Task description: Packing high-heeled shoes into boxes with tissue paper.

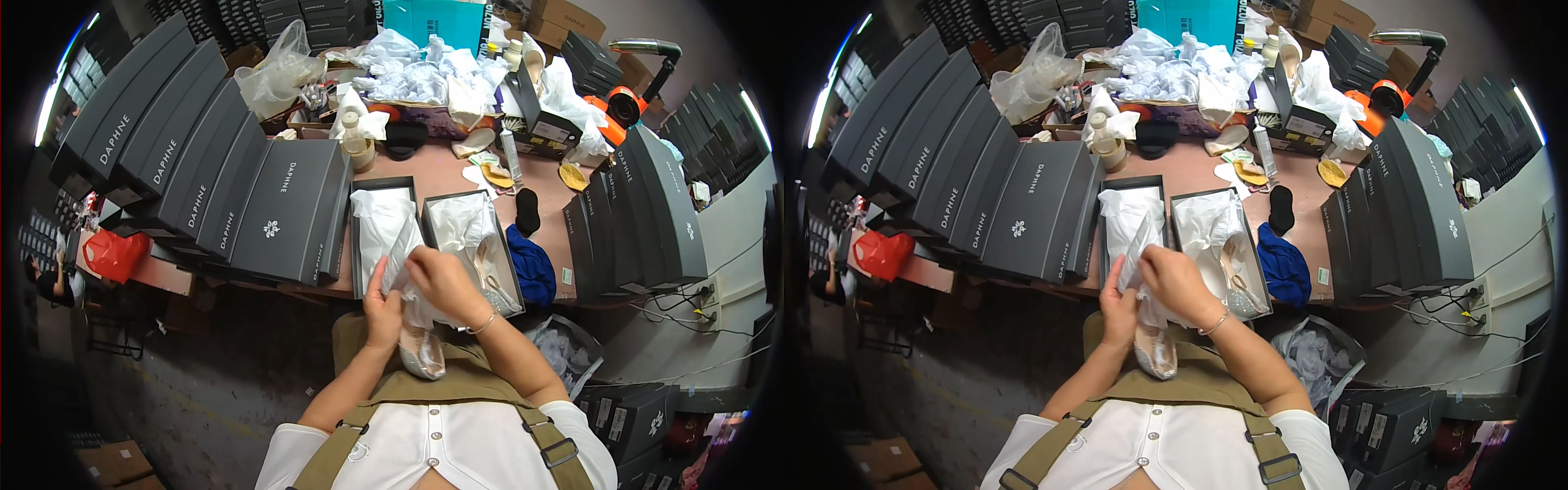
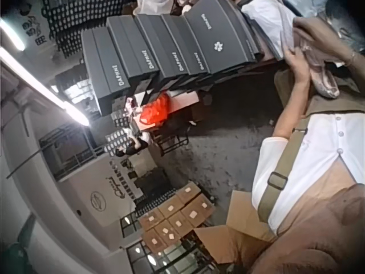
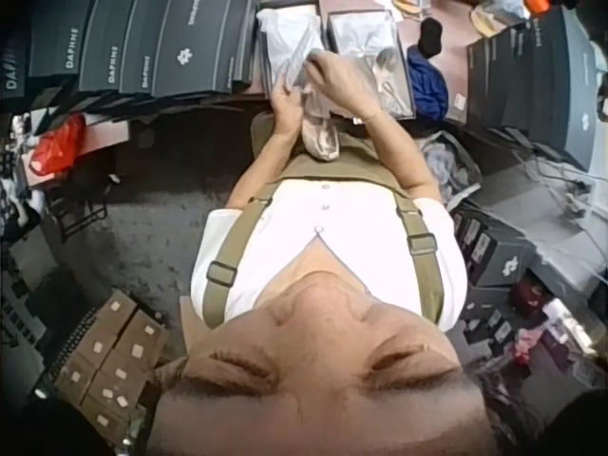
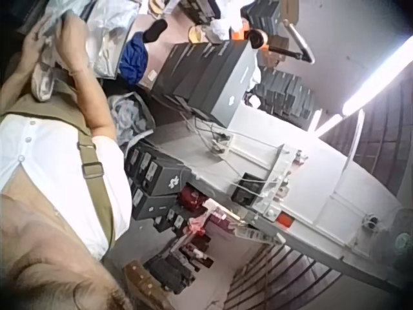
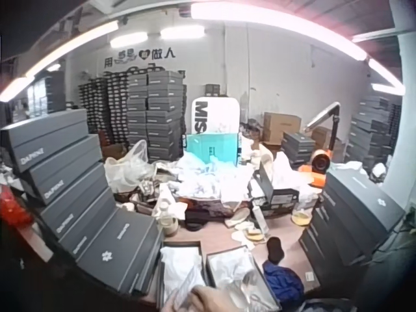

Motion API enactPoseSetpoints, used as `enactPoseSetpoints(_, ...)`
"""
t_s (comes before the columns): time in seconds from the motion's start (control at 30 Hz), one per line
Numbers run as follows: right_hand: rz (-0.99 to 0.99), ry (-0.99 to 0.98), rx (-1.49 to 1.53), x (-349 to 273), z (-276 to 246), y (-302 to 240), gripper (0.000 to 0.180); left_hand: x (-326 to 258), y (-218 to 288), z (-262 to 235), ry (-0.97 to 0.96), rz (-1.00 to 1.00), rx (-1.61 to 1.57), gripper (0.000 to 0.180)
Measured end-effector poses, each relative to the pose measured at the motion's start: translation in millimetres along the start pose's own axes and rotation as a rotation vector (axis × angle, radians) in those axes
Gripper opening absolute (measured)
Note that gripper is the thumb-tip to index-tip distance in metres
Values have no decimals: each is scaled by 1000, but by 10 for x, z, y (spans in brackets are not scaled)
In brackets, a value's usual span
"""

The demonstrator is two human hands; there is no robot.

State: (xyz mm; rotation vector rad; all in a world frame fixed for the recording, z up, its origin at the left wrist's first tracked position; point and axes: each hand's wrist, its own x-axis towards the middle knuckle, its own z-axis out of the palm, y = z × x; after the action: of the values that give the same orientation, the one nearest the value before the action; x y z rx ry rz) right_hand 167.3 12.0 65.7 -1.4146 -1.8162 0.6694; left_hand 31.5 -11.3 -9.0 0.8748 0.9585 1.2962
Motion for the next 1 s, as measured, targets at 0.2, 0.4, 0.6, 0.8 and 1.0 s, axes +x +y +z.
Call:
enactPoseSetpoints(0.2,-131,-259,-403,-409,216,-91,13,-120,-68,-172,-75,-350,-476,50)
enactPoseSetpoints(0.4,-325,-233,-548,-749,117,-252,43,364,161,-222,-429,-435,153,75)
enactPoseSetpoints(0.6,102,-317,1,-728,-103,-8,53,272,67,-310,-435,-263,186,81)
enactPoseSetpoints(0.8,112,-319,277,-655,-17,-52,33,299,119,-351,-463,-297,116,80)
enactPoseSetpoints(1.0,-74,-186,-220,-683,120,177,33,239,138,-391,-438,-289,100,79)
